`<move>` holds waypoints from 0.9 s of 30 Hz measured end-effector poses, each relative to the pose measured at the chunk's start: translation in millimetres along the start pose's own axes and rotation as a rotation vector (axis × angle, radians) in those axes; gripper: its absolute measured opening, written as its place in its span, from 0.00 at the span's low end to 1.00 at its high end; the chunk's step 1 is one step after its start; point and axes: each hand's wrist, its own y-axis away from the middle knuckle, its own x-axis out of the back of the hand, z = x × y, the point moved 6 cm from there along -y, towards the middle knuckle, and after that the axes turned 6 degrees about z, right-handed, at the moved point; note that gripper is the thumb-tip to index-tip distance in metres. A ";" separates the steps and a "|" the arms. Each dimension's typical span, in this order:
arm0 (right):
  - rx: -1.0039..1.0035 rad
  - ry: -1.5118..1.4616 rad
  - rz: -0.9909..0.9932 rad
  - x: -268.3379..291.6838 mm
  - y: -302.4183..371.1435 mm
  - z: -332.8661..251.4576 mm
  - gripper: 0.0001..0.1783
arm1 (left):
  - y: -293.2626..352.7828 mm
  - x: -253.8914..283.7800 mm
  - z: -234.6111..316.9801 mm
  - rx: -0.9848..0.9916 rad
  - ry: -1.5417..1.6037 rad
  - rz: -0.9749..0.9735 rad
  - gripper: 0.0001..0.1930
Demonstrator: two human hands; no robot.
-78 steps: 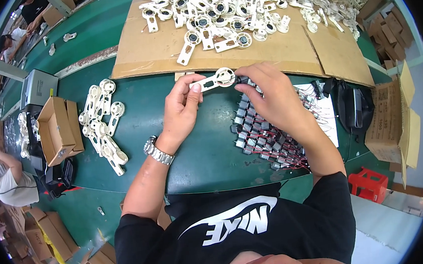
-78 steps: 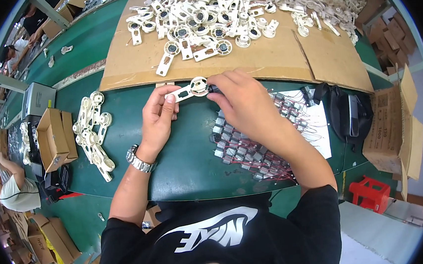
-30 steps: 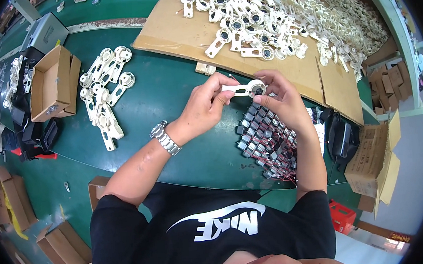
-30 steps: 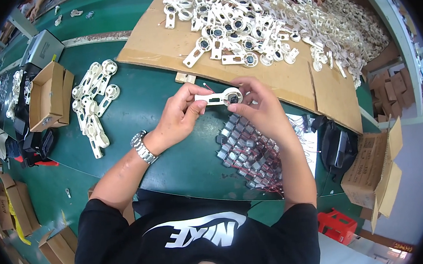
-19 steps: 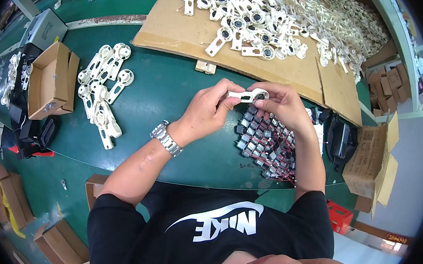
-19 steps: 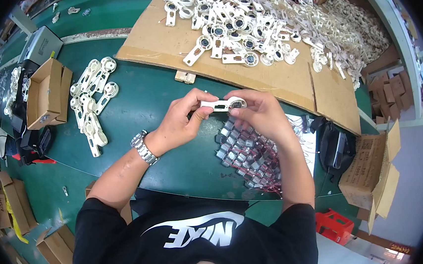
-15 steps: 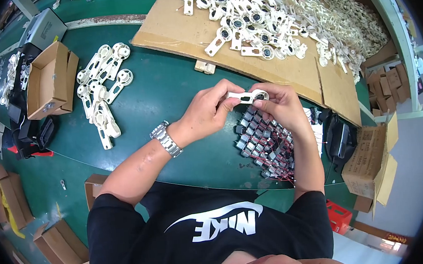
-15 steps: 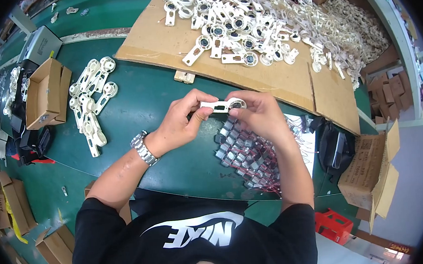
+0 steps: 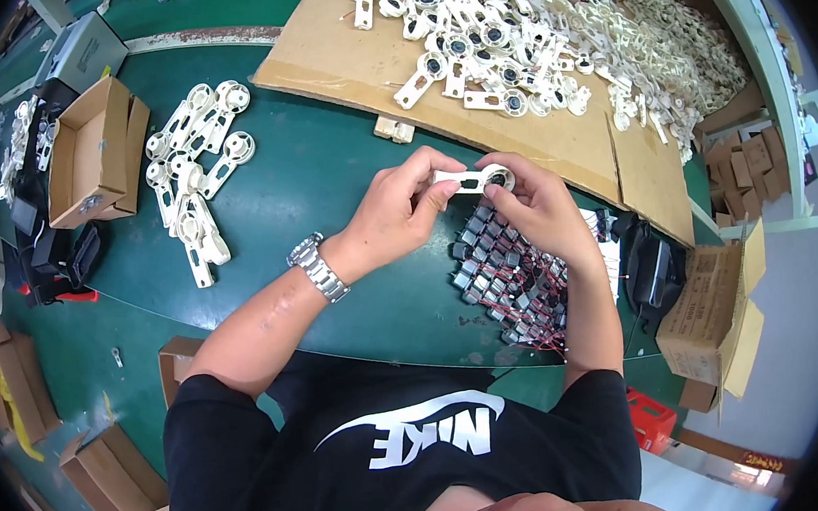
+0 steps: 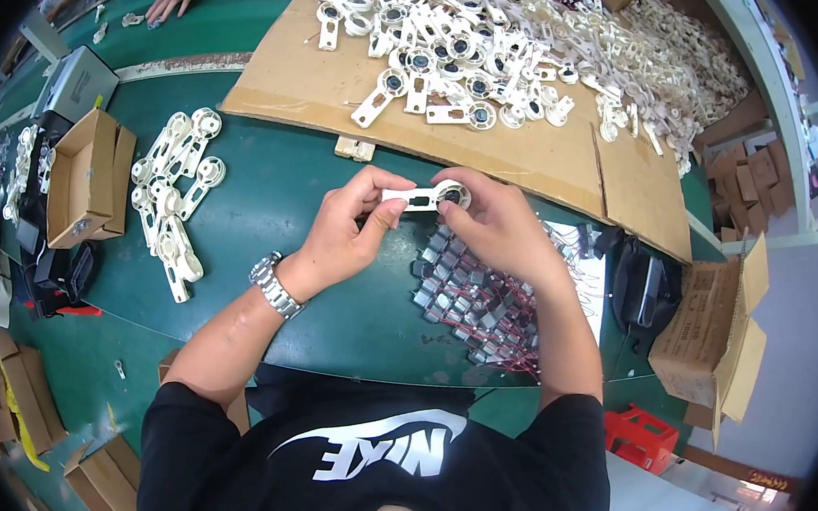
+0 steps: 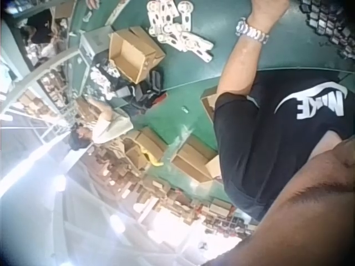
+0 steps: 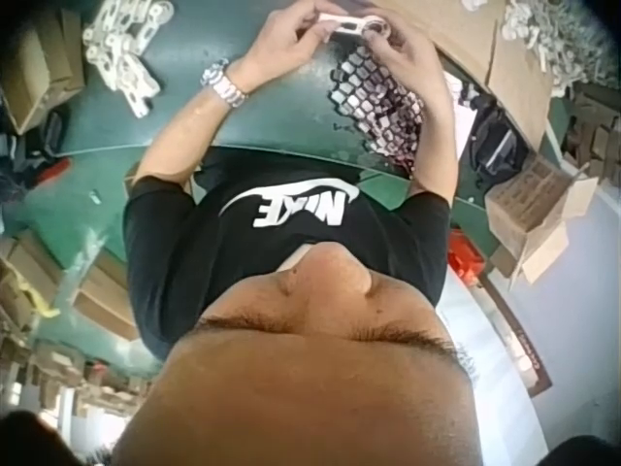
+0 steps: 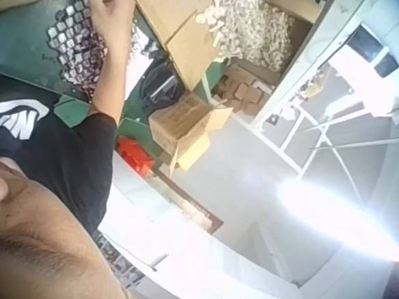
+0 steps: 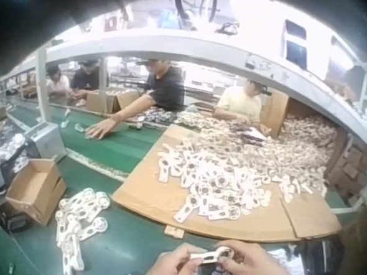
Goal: The person assembles small plastic arms by hand, inserting metal bearings and pins into them.
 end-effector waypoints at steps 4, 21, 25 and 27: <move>-0.061 -0.112 -0.023 -4.2 0.0 1.5 0.18 | 1.0 0.6 0.5 -0.002 -0.013 -0.010 0.08; -0.047 -0.262 0.253 56.5 -19.6 -9.5 0.14 | -17.7 96.0 52.8 -0.130 -1.286 0.601 0.11; -0.041 -0.267 0.271 72.3 -51.3 -12.1 0.18 | 6.5 165.6 58.9 0.462 -1.662 0.525 0.25; -0.070 -0.317 0.300 78.1 -69.5 -20.4 0.16 | 15.8 182.4 61.7 0.532 -1.690 0.515 0.19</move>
